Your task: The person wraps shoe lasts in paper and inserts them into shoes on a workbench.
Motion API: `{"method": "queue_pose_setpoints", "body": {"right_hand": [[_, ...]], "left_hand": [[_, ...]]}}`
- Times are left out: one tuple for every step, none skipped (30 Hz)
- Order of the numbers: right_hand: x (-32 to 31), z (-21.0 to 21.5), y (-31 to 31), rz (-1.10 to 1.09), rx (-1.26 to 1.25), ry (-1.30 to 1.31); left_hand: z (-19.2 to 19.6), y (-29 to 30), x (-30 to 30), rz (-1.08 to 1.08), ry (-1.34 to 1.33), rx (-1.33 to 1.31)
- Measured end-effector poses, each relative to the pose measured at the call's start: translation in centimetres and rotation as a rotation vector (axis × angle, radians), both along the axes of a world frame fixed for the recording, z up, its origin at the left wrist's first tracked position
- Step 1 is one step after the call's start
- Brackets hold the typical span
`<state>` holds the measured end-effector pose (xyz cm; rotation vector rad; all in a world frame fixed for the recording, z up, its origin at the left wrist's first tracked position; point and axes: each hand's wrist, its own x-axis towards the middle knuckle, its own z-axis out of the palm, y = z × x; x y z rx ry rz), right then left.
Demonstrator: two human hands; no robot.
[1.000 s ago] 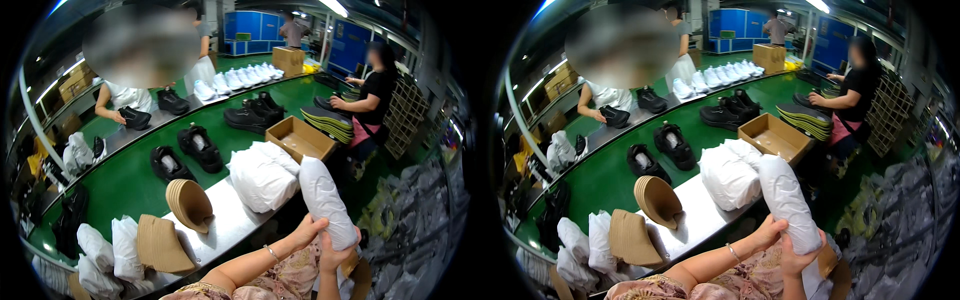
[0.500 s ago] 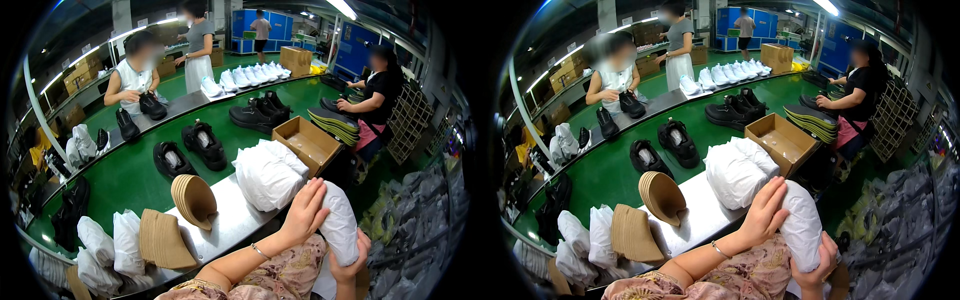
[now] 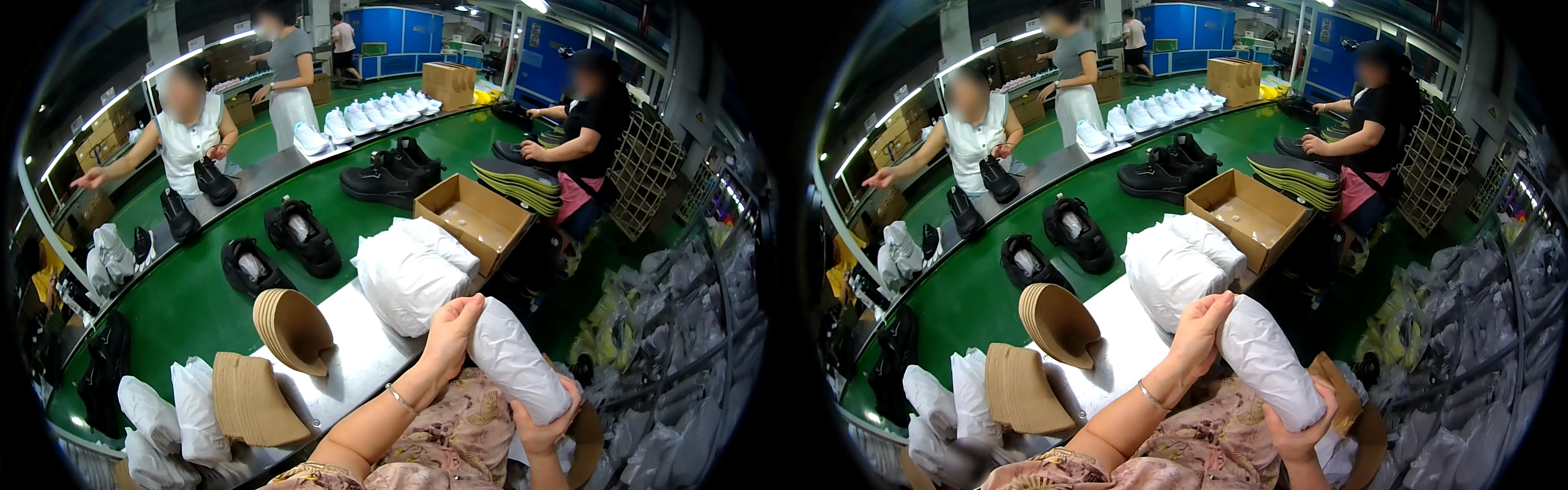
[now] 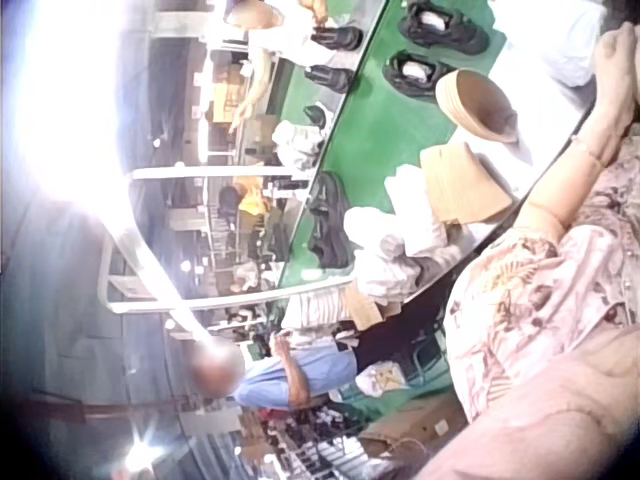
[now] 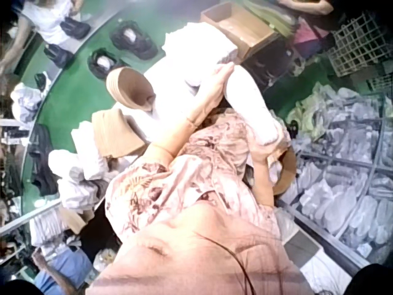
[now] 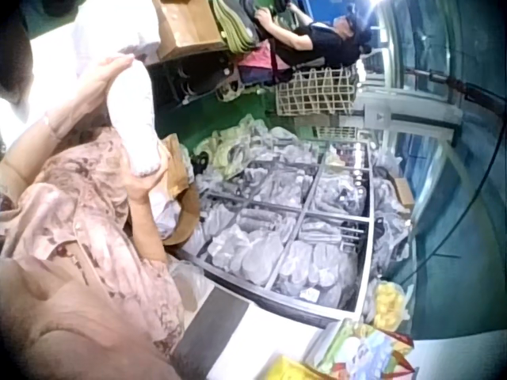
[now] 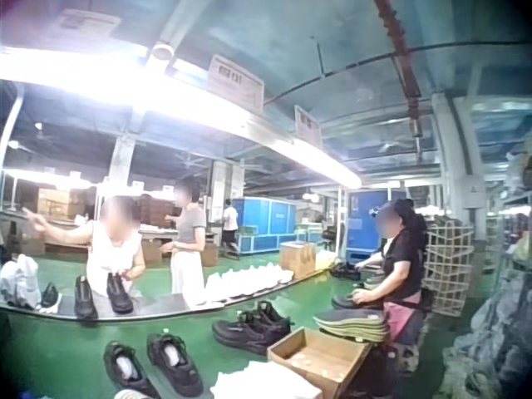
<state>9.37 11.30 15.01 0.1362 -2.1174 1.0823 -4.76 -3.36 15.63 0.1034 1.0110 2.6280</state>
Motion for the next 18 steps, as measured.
{"method": "queue_pose_setpoints", "body": {"right_hand": [[0.2, -0.2, 0.1, -0.018, -0.037, -0.004], [0.5, -0.4, 0.2, -0.035, -0.074, -0.007], [0.6, -0.6, 0.4, -0.048, -0.112, -0.013], [0.6, -0.5, 0.5, -0.081, -0.142, -0.003], [0.5, -0.1, 0.7, -0.115, -0.171, 0.007], [0.4, 0.1, 0.9, -0.156, -0.198, 0.013], [0.2, 0.5, 1.0, -0.168, -0.193, 0.02], [-0.1, 0.9, 0.8, -0.187, -0.19, 0.045], [-0.4, 1.2, 0.5, -0.205, -0.189, 0.07], [-0.5, 1.5, 0.3, -0.223, -0.189, 0.095], [-0.7, 1.4, 0.4, -0.235, -0.045, 0.108], [-1.1, 1.3, 0.4, -0.238, -0.068, 0.112], [-2.0, 1.2, 0.4, -0.248, -0.092, 0.118], [-3.0, 1.2, 0.4, -0.258, -0.117, 0.124], [-4.5, 1.6, 0.0, -0.274, -0.267, 0.084], [-5.8, 2.0, 0.5, -0.236, -0.319, 0.124], [-7.0, 2.1, 1.0, -0.199, -0.32, 0.127], [-8.3, 2.2, 1.3, -0.149, -0.324, 0.131]], "left_hand": [[0.2, 0.1, 0.2, -0.003, 0.0, -0.026], [0.2, 0.1, 0.3, -0.005, 0.0, -0.052], [0.2, 0.1, 0.4, -0.016, 0.025, -0.035], [0.1, 0.0, 0.6, -0.028, 0.049, -0.017], [0.1, -0.1, 0.7, -0.04, 0.074, 0.0], [0.4, -0.1, 1.1, 0.015, 0.084, 0.01], [1.3, 0.0, 1.7, 0.065, 0.095, 0.022], [1.9, 0.1, 2.3, 0.115, 0.105, 0.033], [2.1, 0.1, 2.8, 0.086, 0.157, 0.091], [2.1, 0.5, 3.3, 0.089, 0.205, 0.057], [1.9, 1.3, 3.7, 0.092, 0.253, 0.023], [2.0, 1.6, 4.1, 0.098, 0.301, -0.011], [2.4, 1.6, 4.4, 0.14, 0.341, -0.039], [2.5, 1.4, 4.3, 0.233, 0.359, -0.112], [2.2, 0.6, 3.9, 0.329, 0.416, -0.195], [2.0, 0.1, 3.3, 0.406, 0.477, -0.259], [2.1, -0.3, 2.8, 0.495, 0.495, -0.259], [2.2, -1.0, 2.4, 0.569, 0.448, -0.352]]}}
